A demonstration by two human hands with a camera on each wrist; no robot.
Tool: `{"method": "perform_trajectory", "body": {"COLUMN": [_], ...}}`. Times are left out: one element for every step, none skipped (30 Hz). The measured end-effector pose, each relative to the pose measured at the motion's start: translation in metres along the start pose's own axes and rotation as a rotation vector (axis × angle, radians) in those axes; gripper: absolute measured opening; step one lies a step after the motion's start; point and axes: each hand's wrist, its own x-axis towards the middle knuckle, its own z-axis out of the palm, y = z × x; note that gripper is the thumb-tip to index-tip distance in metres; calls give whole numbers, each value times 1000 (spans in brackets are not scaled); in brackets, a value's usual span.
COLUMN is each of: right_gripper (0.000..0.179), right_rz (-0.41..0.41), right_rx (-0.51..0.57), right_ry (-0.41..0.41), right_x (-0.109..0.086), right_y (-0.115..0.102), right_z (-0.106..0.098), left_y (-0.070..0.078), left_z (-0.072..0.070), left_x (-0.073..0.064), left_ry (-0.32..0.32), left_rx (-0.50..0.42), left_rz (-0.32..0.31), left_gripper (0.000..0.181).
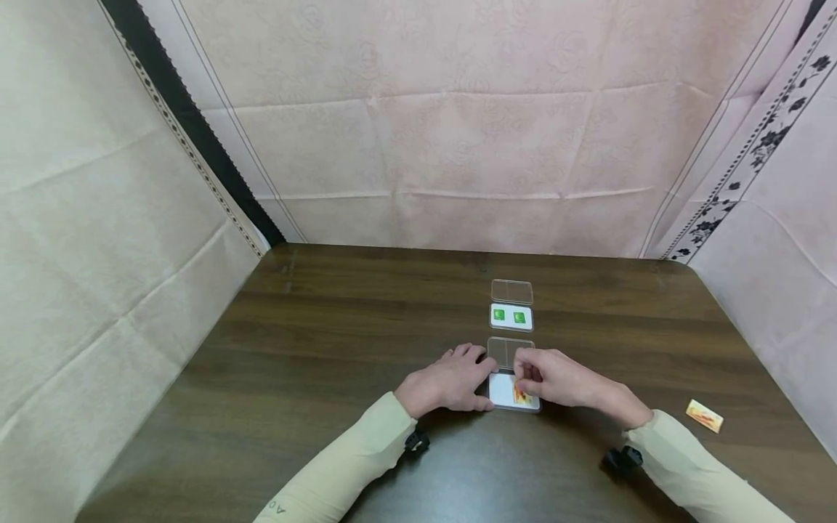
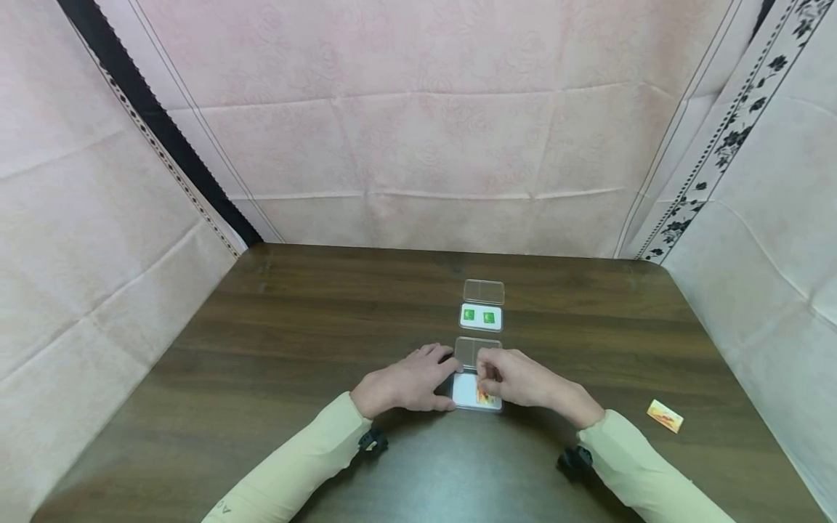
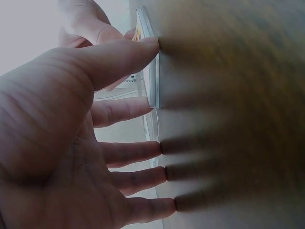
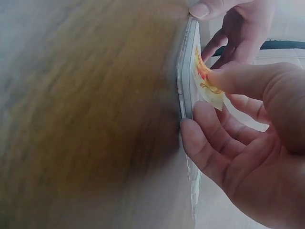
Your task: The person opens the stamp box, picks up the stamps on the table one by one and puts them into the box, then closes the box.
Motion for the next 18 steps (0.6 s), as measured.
{"method": "perform_trajectory", "body": {"right_gripper": [17, 17, 18, 18, 19, 19, 20, 20, 20, 20, 20, 20, 20, 20, 19, 19, 19, 19], "right_rz": [0, 1, 2, 2, 3, 4, 5, 6, 5, 4, 3, 3, 4, 5, 7, 9, 11, 13], "right_rx": [0, -1, -4, -7, -14, -23, -31, -39, -46, -54, -60, -61, -61, -59, -59, -59, -58, -61], "right_ry": [-3, -5, -7, -8, -9, -9, -9, -8, -6, -3, -1, 0, 0, -1, -2, -3, -5, -5], "right_x": [0, 0, 0, 0, 0, 1, 1, 1, 1, 1, 2, 2, 2, 2, 2, 3, 3, 3], "right_y": [0, 0, 1, 1, 1, 1, 1, 1, 2, 2, 2, 2, 2, 2, 2, 2, 2, 2], "right_z": [0, 1, 1, 1, 1, 1, 1, 1, 1, 1, 1, 1, 1, 1, 1, 1, 1, 1], "left_y": [0, 0, 0, 0, 0, 1, 1, 0, 0, 0, 0, 0, 0, 0, 1, 1, 1, 1], "left_z": [0, 0, 0, 0, 0, 0, 0, 0, 0, 0, 0, 0, 0, 0, 0, -1, -1, -1], "left_x": [0, 0, 0, -1, -1, -1, -1, -1, -1, 0, 0, -1, -1, -1, -1, -1, -1, -1], "left_ry": [0, 0, 1, 2, 3, 4, 4, 5, 4, 2, 2, 1, 1, 0, 0, 0, -1, -1], "left_rx": [-1, -1, 0, 1, 1, 1, 1, 1, -2, -4, -6, -6, -5, -5, -4, -2, -1, -1], "left_rz": [0, 0, 0, 0, 0, 0, 0, 0, 0, -1, -2, -2, -1, -1, 0, 0, 0, -1], "left_gripper": [58, 58, 58, 58, 58, 58, 58, 58, 58, 58, 58, 58, 58, 58, 58, 59, 59, 59]}}
